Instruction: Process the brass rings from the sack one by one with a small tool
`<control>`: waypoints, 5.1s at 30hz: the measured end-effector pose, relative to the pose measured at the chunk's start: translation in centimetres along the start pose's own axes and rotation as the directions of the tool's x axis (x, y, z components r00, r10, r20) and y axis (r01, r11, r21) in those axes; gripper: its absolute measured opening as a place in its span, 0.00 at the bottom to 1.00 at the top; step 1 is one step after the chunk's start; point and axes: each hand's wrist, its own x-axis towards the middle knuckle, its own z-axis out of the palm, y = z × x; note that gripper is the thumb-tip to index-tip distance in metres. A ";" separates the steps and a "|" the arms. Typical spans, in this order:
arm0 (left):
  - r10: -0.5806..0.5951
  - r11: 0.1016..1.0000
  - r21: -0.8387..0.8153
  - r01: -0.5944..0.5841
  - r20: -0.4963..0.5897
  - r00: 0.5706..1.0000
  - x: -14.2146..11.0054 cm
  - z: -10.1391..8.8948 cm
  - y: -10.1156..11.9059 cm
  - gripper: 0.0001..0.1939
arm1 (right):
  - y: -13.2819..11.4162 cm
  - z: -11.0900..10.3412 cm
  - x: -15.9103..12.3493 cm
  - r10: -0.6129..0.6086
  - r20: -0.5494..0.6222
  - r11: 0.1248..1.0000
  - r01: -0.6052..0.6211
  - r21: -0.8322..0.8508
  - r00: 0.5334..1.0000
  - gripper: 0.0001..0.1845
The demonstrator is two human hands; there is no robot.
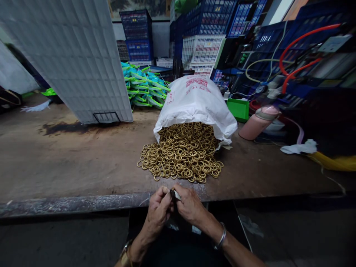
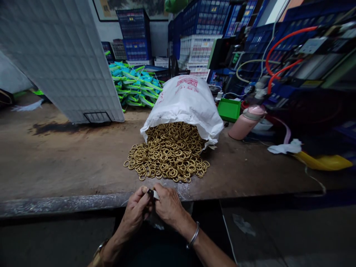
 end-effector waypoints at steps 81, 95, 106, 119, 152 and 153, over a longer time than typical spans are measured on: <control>-0.032 0.999 0.028 0.032 -0.001 0.999 2.9 0.1 0.0 0.15 | 1.0 -1.5 2.3 0.193 -0.135 0.887 -0.114 0.447 0.972 0.11; -0.067 0.988 -0.134 0.077 0.076 0.995 1.9 -0.1 0.2 0.16 | 0.6 -1.5 2.1 0.140 -0.093 0.833 -0.066 0.550 0.986 0.10; -0.017 0.983 -0.181 0.034 0.093 0.996 1.6 0.0 0.6 0.15 | 0.9 -1.0 1.1 0.070 -0.142 0.981 -0.041 0.192 0.987 0.08; 0.054 0.998 -0.026 -0.053 0.060 0.997 1.8 -0.1 0.2 0.17 | 0.3 -1.1 0.7 0.012 -0.068 1.000 -0.012 -0.001 0.998 0.10; -0.260 0.830 -0.449 0.330 0.213 0.942 1.5 0.8 -1.2 0.15 | 7.4 -3.1 -3.8 0.331 -0.418 0.774 -0.497 -0.393 0.846 0.14; -0.257 0.844 -0.431 0.320 0.198 0.946 1.5 1.0 -1.2 0.16 | 7.4 -3.1 -3.8 0.331 -0.416 0.775 -0.496 -0.392 0.847 0.14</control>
